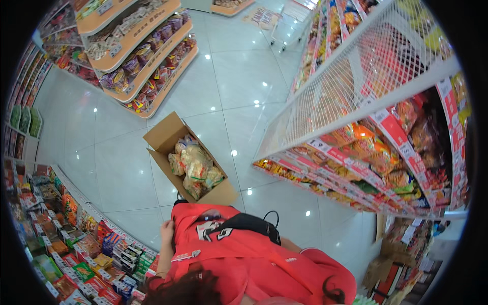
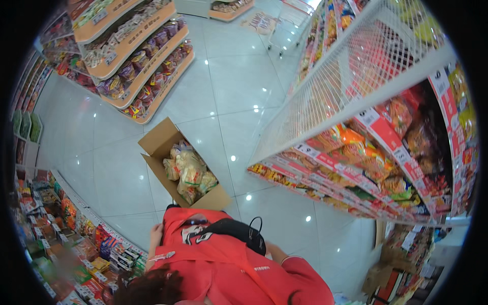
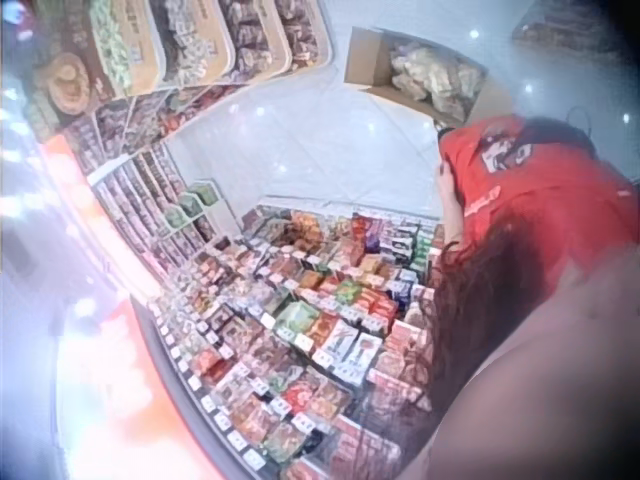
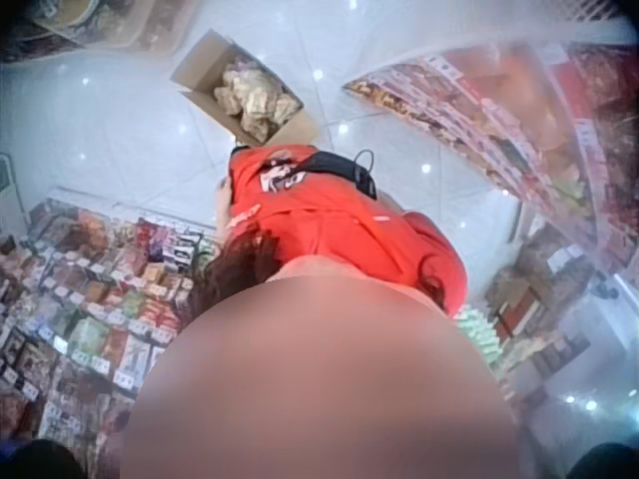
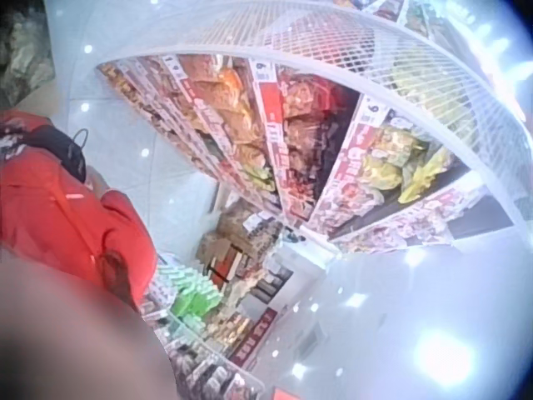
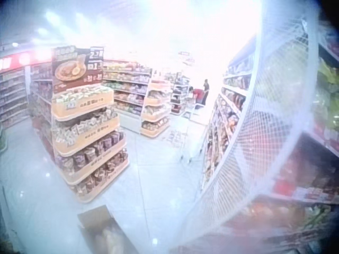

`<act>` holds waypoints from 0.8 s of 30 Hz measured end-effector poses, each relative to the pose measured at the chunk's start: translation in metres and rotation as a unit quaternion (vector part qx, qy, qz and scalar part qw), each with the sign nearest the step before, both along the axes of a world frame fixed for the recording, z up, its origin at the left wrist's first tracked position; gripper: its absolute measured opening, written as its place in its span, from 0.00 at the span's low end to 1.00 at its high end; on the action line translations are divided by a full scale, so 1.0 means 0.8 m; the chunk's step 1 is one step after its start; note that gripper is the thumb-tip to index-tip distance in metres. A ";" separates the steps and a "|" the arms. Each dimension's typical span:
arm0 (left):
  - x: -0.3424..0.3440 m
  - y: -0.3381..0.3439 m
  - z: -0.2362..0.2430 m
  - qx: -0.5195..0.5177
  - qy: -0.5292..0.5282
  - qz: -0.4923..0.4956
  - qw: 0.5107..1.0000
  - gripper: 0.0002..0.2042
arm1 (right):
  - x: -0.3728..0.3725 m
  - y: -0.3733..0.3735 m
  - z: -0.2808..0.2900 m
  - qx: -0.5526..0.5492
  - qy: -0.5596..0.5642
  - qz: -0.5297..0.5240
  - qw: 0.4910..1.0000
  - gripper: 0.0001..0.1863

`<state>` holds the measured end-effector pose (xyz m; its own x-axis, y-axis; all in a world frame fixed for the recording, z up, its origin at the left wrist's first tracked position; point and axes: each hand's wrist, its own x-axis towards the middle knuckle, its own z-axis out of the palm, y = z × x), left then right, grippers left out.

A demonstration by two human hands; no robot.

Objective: The person restocks snack items in a supermarket aisle. They take packaged snacks from cardboard boxes on the floor and place them onto shelves, arranging them in rows. The person handles multiple snack packages and moves between different shelf sections.

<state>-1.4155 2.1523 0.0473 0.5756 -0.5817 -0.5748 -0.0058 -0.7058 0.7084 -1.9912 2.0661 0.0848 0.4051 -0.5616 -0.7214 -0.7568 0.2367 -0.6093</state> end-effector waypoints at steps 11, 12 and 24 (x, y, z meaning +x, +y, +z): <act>0.040 -0.142 0.077 0.045 -0.040 -0.170 0.984 0.16 | 0.046 -0.220 -0.035 0.034 0.021 -0.243 0.969 0.16; 0.050 -0.134 0.076 0.060 -0.043 -0.163 0.984 0.16 | 0.068 -0.244 -0.012 0.056 0.005 -0.228 0.972 0.20; 0.211 -0.168 -0.102 0.106 -0.157 -0.602 0.776 0.12 | 0.279 -0.437 0.189 0.182 -0.042 0.043 0.981 0.31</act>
<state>-1.2469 2.0180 -0.0346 -0.1796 -0.7178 -0.6727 -0.9002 -0.1559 0.4066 -1.7683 1.7161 0.2361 0.5057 -0.2334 -0.8306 -0.7347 0.3882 -0.5564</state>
